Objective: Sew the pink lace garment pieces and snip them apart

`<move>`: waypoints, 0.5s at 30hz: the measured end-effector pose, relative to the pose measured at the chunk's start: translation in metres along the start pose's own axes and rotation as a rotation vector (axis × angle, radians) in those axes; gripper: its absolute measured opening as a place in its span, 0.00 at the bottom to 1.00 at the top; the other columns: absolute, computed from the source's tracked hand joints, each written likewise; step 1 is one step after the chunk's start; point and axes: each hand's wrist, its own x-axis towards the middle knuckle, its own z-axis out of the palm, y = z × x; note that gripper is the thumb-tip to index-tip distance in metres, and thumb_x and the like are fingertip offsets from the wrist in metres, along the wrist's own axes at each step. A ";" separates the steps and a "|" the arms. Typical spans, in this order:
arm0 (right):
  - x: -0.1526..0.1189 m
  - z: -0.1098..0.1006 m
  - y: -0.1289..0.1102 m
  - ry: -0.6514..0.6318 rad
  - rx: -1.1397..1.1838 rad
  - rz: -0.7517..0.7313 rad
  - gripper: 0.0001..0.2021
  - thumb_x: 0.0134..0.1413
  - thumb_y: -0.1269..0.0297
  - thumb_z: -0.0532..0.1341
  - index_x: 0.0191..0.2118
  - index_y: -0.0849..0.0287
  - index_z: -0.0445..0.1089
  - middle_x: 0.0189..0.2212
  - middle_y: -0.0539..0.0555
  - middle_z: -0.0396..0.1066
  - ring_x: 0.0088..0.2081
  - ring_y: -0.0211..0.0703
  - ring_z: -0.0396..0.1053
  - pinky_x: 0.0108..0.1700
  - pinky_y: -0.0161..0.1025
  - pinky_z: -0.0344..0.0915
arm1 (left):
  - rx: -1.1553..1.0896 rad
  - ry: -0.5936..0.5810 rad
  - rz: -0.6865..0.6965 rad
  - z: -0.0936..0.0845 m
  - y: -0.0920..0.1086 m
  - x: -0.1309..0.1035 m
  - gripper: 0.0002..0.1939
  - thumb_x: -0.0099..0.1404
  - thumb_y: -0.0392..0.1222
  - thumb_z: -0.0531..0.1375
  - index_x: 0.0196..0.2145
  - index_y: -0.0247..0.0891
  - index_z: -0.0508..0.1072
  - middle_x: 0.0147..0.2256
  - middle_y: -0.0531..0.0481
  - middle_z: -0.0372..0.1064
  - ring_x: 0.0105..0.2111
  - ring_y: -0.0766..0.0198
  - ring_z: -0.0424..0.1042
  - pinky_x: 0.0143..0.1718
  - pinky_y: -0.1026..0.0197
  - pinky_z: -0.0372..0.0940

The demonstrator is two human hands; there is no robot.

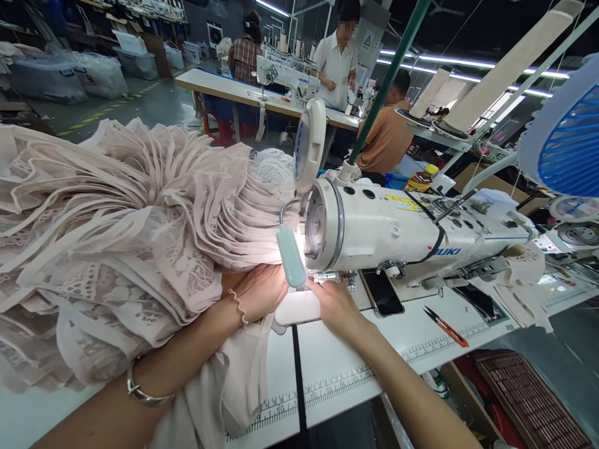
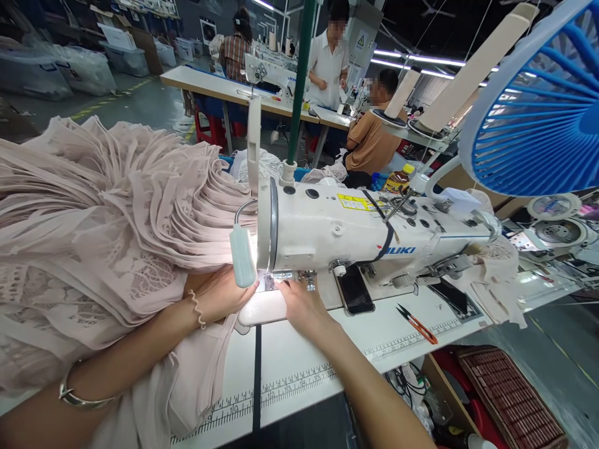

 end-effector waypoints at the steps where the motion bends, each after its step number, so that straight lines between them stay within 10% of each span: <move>1: 0.000 0.000 0.001 0.000 0.005 0.000 0.31 0.51 0.81 0.48 0.60 0.53 0.63 0.35 0.55 0.68 0.37 0.45 0.67 0.45 0.42 0.61 | -0.001 0.002 0.001 0.001 0.000 0.000 0.07 0.64 0.33 0.49 0.31 0.41 0.64 0.23 0.53 0.62 0.24 0.61 0.64 0.31 0.59 0.60; 15: 0.001 0.011 0.012 0.023 0.102 -0.020 0.33 0.52 0.80 0.48 0.63 0.50 0.59 0.41 0.55 0.71 0.42 0.48 0.67 0.52 0.47 0.58 | 0.005 -0.009 -0.006 -0.001 0.000 0.000 0.07 0.65 0.34 0.49 0.32 0.41 0.64 0.21 0.54 0.61 0.23 0.60 0.63 0.31 0.59 0.60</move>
